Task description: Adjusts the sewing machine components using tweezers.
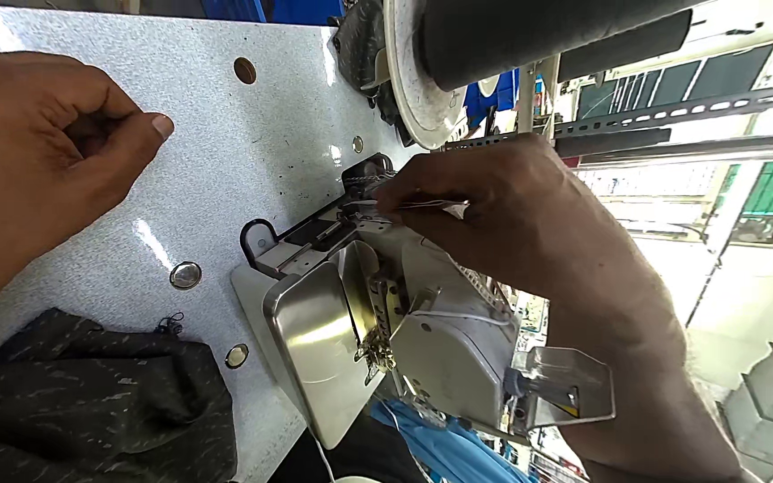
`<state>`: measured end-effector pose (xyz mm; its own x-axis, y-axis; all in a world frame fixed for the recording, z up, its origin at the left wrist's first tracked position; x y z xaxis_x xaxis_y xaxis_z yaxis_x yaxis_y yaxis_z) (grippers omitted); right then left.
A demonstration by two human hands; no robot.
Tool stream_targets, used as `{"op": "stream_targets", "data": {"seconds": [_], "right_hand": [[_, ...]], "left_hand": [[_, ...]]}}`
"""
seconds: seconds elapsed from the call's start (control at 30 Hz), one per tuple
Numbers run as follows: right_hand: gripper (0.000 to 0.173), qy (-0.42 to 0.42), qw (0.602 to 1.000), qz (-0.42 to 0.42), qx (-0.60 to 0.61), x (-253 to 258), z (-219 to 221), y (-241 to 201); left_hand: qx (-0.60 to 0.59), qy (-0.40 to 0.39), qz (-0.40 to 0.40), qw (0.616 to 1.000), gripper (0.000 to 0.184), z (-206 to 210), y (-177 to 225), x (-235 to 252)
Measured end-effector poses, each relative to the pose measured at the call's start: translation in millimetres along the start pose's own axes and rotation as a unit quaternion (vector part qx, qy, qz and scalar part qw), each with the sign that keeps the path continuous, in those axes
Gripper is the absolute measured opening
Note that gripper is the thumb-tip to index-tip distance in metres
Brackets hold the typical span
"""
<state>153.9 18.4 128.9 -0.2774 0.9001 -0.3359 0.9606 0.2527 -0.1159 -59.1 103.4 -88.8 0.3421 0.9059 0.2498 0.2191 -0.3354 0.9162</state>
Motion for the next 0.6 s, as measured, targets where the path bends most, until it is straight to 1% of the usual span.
{"op": "stream_targets", "data": {"seconds": [0.2,0.33,0.53,0.6], "right_hand": [[0.01,-0.051,0.998,-0.016,0.012,10,7,5],[0.009,-0.061,0.998,-0.016,0.007,14,11,9],[0.011,-0.046,0.998,-0.04,0.025,11,20,17],[0.013,-0.019,0.998,-0.042,0.043,7,19,20]], "left_hand": [[0.006,-0.003,0.013,1.0,0.038,-2,-2,1],[0.014,-0.005,0.011,1.0,0.04,-2,-3,1],[0.019,-0.004,0.007,1.0,0.04,-2,-4,1],[0.018,-0.003,0.01,1.0,0.039,-2,-4,2]]}}
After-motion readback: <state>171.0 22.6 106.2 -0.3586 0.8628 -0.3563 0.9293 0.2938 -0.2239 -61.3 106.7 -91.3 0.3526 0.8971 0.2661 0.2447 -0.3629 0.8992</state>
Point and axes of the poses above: each hand's wrist, its own x-axis towards the middle knuckle, its own z-axis out of the palm, y = z × x, the point moved 6 cm from there along x, towards the middle knuckle, and after that the axes turned 6 degrees about y, right-handed, at the moved point
